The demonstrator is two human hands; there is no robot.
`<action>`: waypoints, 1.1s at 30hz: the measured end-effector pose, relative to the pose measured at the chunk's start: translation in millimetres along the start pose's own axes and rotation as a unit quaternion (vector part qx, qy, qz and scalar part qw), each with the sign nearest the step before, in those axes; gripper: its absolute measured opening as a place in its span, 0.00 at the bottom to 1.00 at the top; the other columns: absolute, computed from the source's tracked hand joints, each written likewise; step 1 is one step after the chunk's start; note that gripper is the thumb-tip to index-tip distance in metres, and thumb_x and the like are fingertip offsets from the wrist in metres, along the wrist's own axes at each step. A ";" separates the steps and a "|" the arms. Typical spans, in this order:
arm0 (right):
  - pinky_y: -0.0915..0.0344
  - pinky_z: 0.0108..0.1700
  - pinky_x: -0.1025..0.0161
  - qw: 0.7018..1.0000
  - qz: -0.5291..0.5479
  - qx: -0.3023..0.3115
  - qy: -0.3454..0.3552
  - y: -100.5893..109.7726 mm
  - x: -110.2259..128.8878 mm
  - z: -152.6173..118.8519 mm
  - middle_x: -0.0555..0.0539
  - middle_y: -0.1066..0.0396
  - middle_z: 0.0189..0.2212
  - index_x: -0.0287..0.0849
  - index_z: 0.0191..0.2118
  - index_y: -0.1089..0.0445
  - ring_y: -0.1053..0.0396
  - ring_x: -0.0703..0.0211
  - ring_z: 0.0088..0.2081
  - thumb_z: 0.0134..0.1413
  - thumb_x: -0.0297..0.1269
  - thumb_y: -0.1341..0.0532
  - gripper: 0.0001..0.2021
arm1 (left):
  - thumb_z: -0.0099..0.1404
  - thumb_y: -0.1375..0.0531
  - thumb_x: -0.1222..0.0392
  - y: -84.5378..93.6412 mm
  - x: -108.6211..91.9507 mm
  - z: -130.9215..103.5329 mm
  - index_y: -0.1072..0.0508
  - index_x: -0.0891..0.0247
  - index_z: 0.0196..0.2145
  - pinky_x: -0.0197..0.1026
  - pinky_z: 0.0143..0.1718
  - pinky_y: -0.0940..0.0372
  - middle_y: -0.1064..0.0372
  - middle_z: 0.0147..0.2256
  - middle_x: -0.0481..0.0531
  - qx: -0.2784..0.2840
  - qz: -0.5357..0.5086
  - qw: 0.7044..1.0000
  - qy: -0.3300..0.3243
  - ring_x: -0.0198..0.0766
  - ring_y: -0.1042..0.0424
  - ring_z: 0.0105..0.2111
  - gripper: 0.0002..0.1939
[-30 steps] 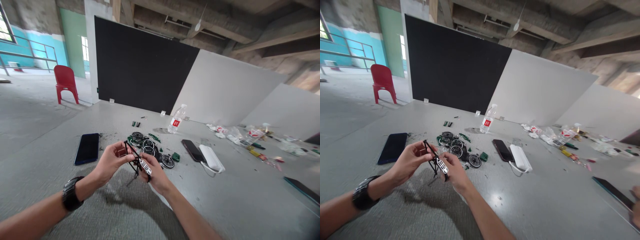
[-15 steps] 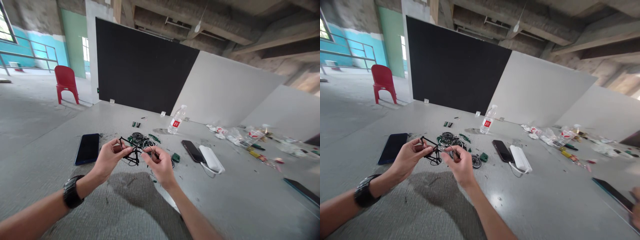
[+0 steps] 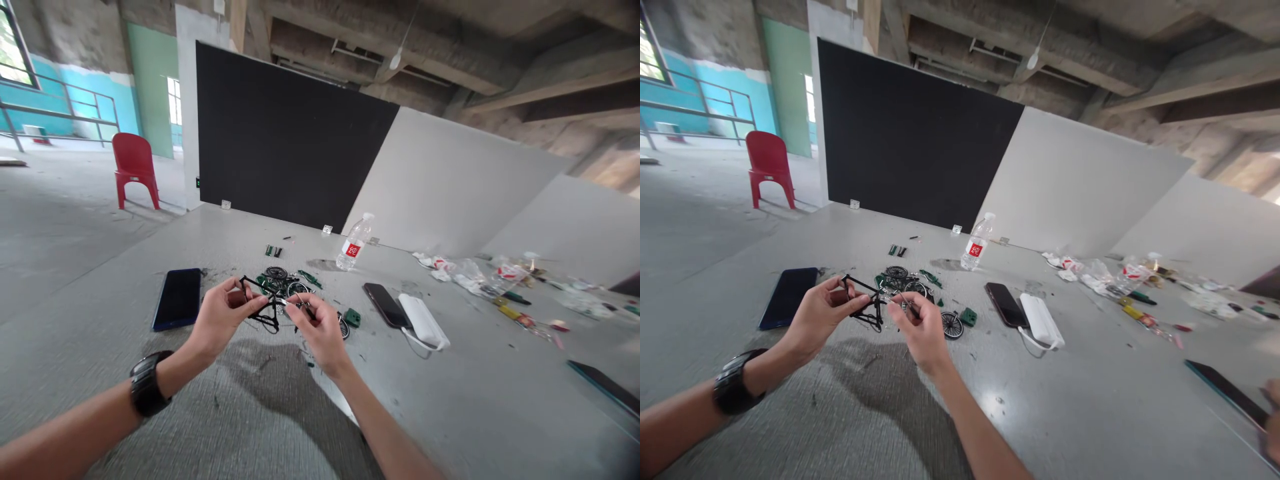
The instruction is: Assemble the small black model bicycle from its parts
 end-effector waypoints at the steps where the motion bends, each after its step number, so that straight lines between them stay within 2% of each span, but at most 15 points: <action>1: 0.57 0.23 0.66 1.000 -0.005 0.005 -0.003 -0.9 -0.2 0.1 0.57 0.51 0.20 0.41 0.42 0.29 0.56 0.66 0.22 0.56 0.51 0.37 0.17 | 0.53 0.30 0.59 1.2 0.3 0.5 0.35 0.61 0.27 0.34 0.35 0.34 0.30 0.25 0.43 -0.007 -0.005 1.000 -0.002 0.33 0.28 0.30 0.16; 4: 0.53 0.24 0.65 1.000 -0.022 0.001 0.006 -2.7 -0.8 0.4 0.55 0.45 0.22 0.41 0.39 0.29 0.51 0.65 0.24 0.57 0.51 0.39 0.17 | 0.54 0.30 0.57 4.8 2.1 1.9 0.35 0.61 0.28 0.35 0.36 0.35 0.31 0.27 0.44 -0.024 -0.010 1.000 -0.007 0.33 0.29 0.32 0.16; 8: 0.52 0.25 0.65 0.998 -0.044 -0.022 0.032 -2.1 -2.0 1.3 0.54 0.45 0.22 0.41 0.30 0.33 0.50 0.65 0.24 0.58 0.51 0.40 0.16 | 0.54 0.30 0.54 3.8 5.7 3.2 0.36 0.62 0.28 0.36 0.34 0.36 0.32 0.27 0.44 -0.015 0.000 1.000 0.008 0.34 0.30 0.30 0.17; 11: 0.52 0.25 0.65 0.998 -0.048 -0.037 0.036 0.7 -2.6 2.6 0.55 0.46 0.22 0.41 0.29 0.35 0.51 0.65 0.24 0.59 0.50 0.40 0.16 | 0.55 0.31 0.52 0.3 7.0 2.7 0.34 0.62 0.31 0.36 0.33 0.35 0.31 0.27 0.45 0.009 -0.012 0.999 0.040 0.34 0.30 0.30 0.17; 16: 0.51 0.26 0.66 0.996 -0.049 -0.056 0.047 6.2 -0.4 3.3 0.54 0.45 0.22 0.41 0.30 0.34 0.49 0.65 0.25 0.59 0.49 0.40 0.16 | 0.60 0.35 0.49 -4.3 4.4 1.3 0.30 0.63 0.45 0.40 0.36 0.33 0.26 0.29 0.49 0.081 -0.007 0.994 0.071 0.37 0.28 0.30 0.20; 20: 0.52 0.25 0.66 0.994 -0.075 -0.039 0.070 4.7 5.5 -1.4 0.54 0.44 0.21 0.42 0.30 0.33 0.50 0.66 0.24 0.59 0.48 0.40 0.15 | 0.59 0.35 0.50 -12.1 5.3 -1.0 0.23 0.64 0.40 0.40 0.32 0.32 0.26 0.27 0.50 0.170 0.061 0.981 0.073 0.37 0.28 0.27 0.16; 24: 0.54 0.23 0.66 0.995 -0.072 -0.015 0.070 0.8 9.8 -5.4 0.54 0.44 0.22 0.42 0.31 0.33 0.51 0.66 0.22 0.59 0.48 0.40 0.14 | 0.60 0.35 0.52 -21.0 4.9 -5.2 0.21 0.62 0.32 0.38 0.30 0.33 0.27 0.24 0.49 0.214 0.091 0.971 0.052 0.36 0.30 0.24 0.11; 26: 0.54 0.23 0.66 0.996 -0.056 -0.008 0.067 0.7 9.5 -4.7 0.54 0.44 0.22 0.42 0.32 0.33 0.52 0.66 0.22 0.60 0.50 0.41 0.15 | 0.61 0.36 0.52 -23.7 4.0 -6.8 0.22 0.62 0.28 0.37 0.28 0.34 0.28 0.22 0.49 0.217 0.088 0.971 0.046 0.35 0.31 0.23 0.11; 29: 0.54 0.23 0.66 0.998 -0.030 -0.016 0.050 4.7 4.5 -0.8 0.54 0.44 0.23 0.44 0.36 0.35 0.52 0.65 0.22 0.62 0.52 0.44 0.16 | 0.62 0.37 0.50 -23.2 5.3 -6.8 0.21 0.63 0.29 0.37 0.29 0.33 0.24 0.28 0.52 0.200 0.067 0.976 0.059 0.36 0.28 0.25 0.13; 33: 0.52 0.24 0.65 1.000 -0.011 -0.001 0.022 7.1 -3.8 3.0 0.57 0.51 0.22 0.47 0.30 0.47 0.54 0.64 0.22 0.64 0.52 0.47 0.16 | 0.63 0.37 0.48 -12.3 13.5 -2.4 0.21 0.64 0.35 0.37 0.35 0.31 0.22 0.34 0.55 0.132 0.009 0.987 0.096 0.37 0.25 0.31 0.15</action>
Point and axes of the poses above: each hand's wrist, its own z-axis towards the middle knuckle, its own y-axis out of the back of the hand, x = y × z, the point moved 5 cm from there along z, towards the middle knuckle
